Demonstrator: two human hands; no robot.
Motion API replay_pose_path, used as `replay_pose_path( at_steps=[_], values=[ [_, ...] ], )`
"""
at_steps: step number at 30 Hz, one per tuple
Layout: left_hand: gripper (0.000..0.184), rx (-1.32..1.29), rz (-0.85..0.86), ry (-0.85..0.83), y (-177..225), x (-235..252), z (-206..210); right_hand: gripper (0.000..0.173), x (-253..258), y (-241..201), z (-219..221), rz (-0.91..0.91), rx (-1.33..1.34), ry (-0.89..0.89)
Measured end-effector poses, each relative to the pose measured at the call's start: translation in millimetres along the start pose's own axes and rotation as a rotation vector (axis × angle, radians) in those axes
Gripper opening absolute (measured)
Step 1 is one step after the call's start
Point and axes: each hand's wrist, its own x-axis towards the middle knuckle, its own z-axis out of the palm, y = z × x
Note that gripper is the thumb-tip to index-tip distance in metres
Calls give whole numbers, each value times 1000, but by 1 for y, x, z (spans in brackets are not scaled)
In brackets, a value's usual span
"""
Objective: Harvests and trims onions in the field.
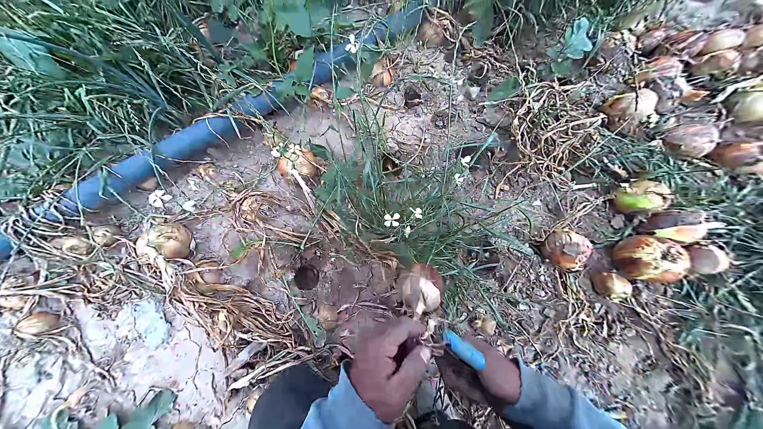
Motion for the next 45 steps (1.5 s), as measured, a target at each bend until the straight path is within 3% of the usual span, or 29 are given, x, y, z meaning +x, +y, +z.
replay_pose_path(
  at_steps=[2,4,7,9,12,14,16,17,19,23,25,27,28,29,31,32,34,37,39,45],
  values=[
    [27,-51,30,-174,5,-16,21,42,-6,10,15,-88,232,159],
    [24,-52,27,-277,7,-32,42,30,-7,25,19,-222,235,309],
    [27,14,72,-331,4,-38,54,40,-9,25,16,-348,-75,478],
    [33,184,194,-350,-4,-29,42,45,-18,21,11,-473,-380,609],
    [45,364,345,-237,-12,-7,19,52,-31,4,-9,-767,-680,757],
    [46,425,243,-221,-19,3,10,51,-39,-16,-26,-806,-590,925],
    [39,518,-72,-423,-26,19,1,40,-43,-34,-44,-718,-276,1040],
    [41,571,-230,-526,-34,31,-2,46,-42,-40,-54,-671,-80,1037],
    [46,664,-349,-518,-71,53,-4,65,-38,-45,-67,-554,169,985],
    [48,862,-348,-180,-142,90,-40,42,-38,-32,-59,-451,52,1032],
    [44,934,-402,25,-153,101,-64,40,-44,-25,-70,-411,97,1150],
    [45,982,-335,235,-150,100,-72,48,-57,-25,-96,-394,243,1267],
    [44,1001,-213,234,-144,92,-68,53,-64,-28,-107,-418,272,1300],
    [43,1003,-46,126,-137,80,-58,55,-70,-33,-113,-446,262,1316],
    [37,924,192,-250,-129,60,-31,54,-71,-47,-110,-499,172,1318],
    [35,880,188,-379,-129,55,-21,51,-68,-54,-102,-513,117,1290],
    [38,777,-61,-417,-128,60,-16,44,-55,-63,-82,-537,-20,1186],
    [49,624,-323,-135,-132,81,-9,34,-39,-65,-57,-500,-225,1048],
    [53,479,-443,-63,-135,93,-8,33,-34,-61,-52,-450,-288,998],
    [38,328,-458,-395,-138,122,-34,36,-27,-52,-51,-390,-321,990]
  ],
)
